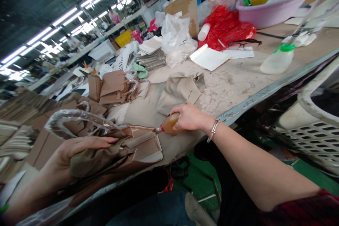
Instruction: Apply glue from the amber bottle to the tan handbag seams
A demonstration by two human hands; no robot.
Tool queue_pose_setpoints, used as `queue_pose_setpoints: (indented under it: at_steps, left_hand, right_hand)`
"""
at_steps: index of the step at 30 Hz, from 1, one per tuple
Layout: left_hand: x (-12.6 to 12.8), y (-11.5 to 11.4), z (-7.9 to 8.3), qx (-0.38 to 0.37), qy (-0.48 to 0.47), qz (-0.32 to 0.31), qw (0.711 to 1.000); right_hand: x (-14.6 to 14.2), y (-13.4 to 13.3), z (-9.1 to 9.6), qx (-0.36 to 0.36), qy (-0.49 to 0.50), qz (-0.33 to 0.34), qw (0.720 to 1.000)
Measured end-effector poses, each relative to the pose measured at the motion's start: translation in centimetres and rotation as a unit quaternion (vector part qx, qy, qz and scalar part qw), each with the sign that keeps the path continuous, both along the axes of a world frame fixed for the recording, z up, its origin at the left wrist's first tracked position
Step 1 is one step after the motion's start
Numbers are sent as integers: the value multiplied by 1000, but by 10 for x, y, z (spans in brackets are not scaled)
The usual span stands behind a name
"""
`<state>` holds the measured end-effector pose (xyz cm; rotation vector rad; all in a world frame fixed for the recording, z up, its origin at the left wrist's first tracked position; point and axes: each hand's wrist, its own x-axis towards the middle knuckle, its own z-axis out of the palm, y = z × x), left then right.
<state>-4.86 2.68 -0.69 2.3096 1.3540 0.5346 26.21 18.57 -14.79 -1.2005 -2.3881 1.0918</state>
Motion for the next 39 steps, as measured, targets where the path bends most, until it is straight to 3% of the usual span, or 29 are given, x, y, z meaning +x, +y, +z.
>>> queue_pose_setpoints:
  at_steps: [5,11,17,20,23,27,32,36,39]
  left_hand:
    - [-4,-1,-3,-10,-2,2,1000]
    - [-9,-4,-7,-20,2,4,1000]
    - [-8,-7,-10,-29,-22,31,999]
    - [-8,-8,-11,-22,-18,31,999]
    - [-8,-10,-13,-14,-26,61,998]
    - [-6,-10,-14,-23,-18,52,998]
    - [-5,-8,-10,-12,-9,40,999]
    - [-8,-8,-11,-21,12,15,1000]
    - [-7,-8,-11,-19,2,31,999]
  right_hand:
    - [3,-2,6,-12,-6,46,999]
    - [1,-2,2,-13,10,-5,1000]
    - [6,-4,8,-2,4,56,998]
    - [7,-6,8,-2,32,43,999]
    - [2,-7,3,31,35,17,999]
    - [-3,-8,0,74,25,24,997]
    - [1,-9,6,78,10,58,995]
    - [4,-8,7,71,20,33,997]
    - [3,-7,5,96,18,33,995]
